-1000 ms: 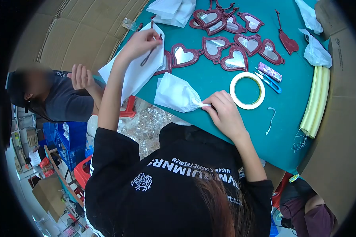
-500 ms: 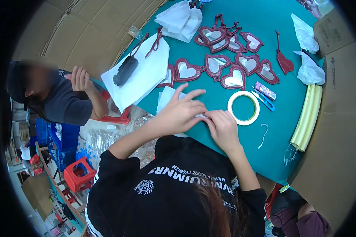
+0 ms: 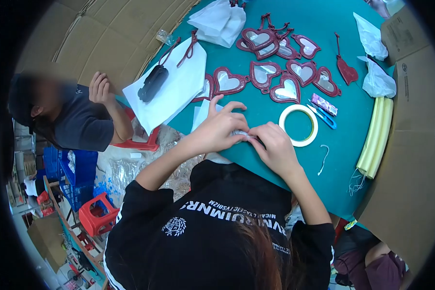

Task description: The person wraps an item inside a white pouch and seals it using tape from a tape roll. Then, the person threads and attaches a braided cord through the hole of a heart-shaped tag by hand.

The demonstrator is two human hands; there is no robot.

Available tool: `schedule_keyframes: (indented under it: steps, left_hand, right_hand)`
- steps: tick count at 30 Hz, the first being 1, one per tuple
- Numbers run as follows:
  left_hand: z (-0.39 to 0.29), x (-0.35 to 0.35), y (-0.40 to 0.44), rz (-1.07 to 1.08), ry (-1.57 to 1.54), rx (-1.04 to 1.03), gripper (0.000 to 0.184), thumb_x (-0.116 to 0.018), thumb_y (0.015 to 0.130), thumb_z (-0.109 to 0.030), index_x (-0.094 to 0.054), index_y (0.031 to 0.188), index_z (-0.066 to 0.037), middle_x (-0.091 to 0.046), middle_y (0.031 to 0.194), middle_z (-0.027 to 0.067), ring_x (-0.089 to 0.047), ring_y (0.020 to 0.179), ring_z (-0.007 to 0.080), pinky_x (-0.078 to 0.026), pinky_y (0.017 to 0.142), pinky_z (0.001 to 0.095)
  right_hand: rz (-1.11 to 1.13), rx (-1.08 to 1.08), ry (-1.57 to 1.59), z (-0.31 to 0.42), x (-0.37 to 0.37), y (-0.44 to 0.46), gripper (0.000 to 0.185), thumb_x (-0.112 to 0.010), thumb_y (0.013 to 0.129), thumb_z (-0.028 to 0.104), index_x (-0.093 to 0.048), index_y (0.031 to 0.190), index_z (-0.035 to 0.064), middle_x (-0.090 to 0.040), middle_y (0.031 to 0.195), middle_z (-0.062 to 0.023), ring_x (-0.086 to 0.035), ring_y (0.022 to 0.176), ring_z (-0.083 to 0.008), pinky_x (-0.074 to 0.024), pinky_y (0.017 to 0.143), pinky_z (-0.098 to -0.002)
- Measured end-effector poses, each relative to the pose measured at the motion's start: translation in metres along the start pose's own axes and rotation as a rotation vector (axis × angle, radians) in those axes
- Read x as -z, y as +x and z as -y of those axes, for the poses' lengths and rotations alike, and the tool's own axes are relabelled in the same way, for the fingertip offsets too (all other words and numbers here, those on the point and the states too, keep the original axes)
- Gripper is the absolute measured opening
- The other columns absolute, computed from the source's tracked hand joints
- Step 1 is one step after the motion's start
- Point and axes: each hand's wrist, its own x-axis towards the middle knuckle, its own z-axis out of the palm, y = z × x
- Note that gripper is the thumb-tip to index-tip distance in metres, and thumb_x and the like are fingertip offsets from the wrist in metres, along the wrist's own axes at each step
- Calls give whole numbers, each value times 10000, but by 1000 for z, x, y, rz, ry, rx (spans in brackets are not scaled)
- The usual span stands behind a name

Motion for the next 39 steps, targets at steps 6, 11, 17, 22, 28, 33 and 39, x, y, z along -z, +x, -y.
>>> schedule_keyframes:
  steps: [6, 11, 17, 22, 28, 33, 39]
  left_hand:
    - [13, 9, 15, 96, -131, 12, 162, -683, 785, -260, -707, 849, -114, -628, 899, 10, -455, 1171, 217, -118, 1054, 539]
    - [14, 11, 16, 86, -126, 54, 163, -692, 774, -274, -709, 835, -124, -626, 874, 2, -459, 1160, 210, -126, 1042, 514]
    - [11, 4, 5, -95, 36, -49, 150, -702, 764, -285, -709, 814, -144, -632, 870, -27, -463, 1152, 195, -144, 1015, 515]
    - [9, 0, -3, -304, 159, -185, 124, -699, 759, -270, -705, 795, -151, -637, 862, -54, -463, 1152, 185, -149, 994, 535]
    - [18, 12, 5, -196, 63, -64, 133, -690, 762, -273, -718, 815, -155, -641, 897, -30, -471, 1145, 185, -152, 995, 533]
    - [31, 17, 16, -71, -137, 28, 177, -704, 756, -307, -729, 847, -158, -641, 960, 17, -471, 1150, 183, -154, 1000, 504]
    - [42, 22, 30, 130, -341, 55, 208, -715, 747, -334, -734, 850, -154, -634, 986, 50, -477, 1148, 179, -152, 1007, 483]
  right_hand:
    - [-34, 233, -135, -13, 5, 9, 193, -695, 743, 92, -595, 897, 35, -599, 847, -74, -562, 756, -243, -451, 667, -351]
    - [112, 267, -294, -14, 8, 14, 183, -696, 748, 110, -592, 874, 28, -601, 853, -98, -561, 757, -261, -454, 647, -350]
    - [177, -105, 42, -7, 4, 17, 157, -671, 806, 134, -584, 855, 13, -606, 791, -66, -556, 666, -174, -439, 591, -301]
    - [430, -696, 742, -16, 12, 28, 164, -654, 841, 150, -599, 875, 0, -609, 717, -55, -540, 585, -106, -440, 565, -271]
    - [413, -719, 741, -5, 11, 25, 186, -696, 801, 150, -599, 880, 13, -617, 770, -38, -579, 673, -127, -461, 598, -269]
    - [-169, 283, -238, -8, 12, 27, 250, -735, 737, 167, -590, 879, 21, -600, 800, -78, -571, 706, -217, -477, 606, -319]
    - [6, 369, -298, -16, 15, 31, 222, -707, 778, 179, -582, 873, 22, -586, 780, -79, -568, 690, -211, -469, 596, -323]
